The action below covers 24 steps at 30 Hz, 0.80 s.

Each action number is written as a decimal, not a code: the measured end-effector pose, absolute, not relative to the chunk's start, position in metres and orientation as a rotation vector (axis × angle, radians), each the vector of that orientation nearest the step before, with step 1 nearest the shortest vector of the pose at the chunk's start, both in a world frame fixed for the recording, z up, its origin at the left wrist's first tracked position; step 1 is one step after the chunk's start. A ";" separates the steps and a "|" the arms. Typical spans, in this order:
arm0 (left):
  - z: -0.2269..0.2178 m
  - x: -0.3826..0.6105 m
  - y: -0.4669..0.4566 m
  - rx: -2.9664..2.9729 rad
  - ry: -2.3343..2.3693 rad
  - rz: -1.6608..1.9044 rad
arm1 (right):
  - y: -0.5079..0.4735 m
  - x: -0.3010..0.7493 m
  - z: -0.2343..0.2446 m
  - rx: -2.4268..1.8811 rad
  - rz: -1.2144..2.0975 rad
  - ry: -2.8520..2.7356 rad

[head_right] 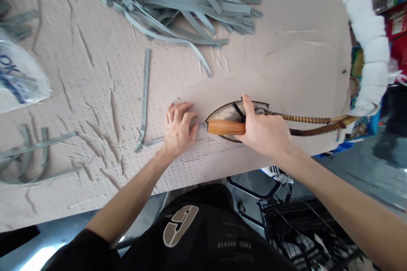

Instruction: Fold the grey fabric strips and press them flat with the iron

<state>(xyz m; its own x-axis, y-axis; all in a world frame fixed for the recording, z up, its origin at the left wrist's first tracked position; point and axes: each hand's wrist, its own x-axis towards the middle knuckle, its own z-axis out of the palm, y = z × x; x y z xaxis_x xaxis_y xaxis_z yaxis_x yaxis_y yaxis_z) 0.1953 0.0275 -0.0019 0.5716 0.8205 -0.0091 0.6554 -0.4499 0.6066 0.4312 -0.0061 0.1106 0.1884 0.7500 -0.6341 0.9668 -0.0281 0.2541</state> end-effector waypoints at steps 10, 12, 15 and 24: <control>-0.004 0.133 0.022 2.360 1.256 0.445 | 0.009 0.409 0.108 1.775 -0.415 1.853; -0.006 0.127 0.022 2.365 1.254 0.445 | 0.007 0.420 0.110 1.802 -0.415 1.821; -0.005 0.123 0.023 2.364 1.229 0.442 | 0.005 0.447 0.113 1.858 -0.435 1.694; 0.024 0.076 0.037 1.935 1.741 0.552 | 0.009 0.551 0.106 2.160 -0.561 1.511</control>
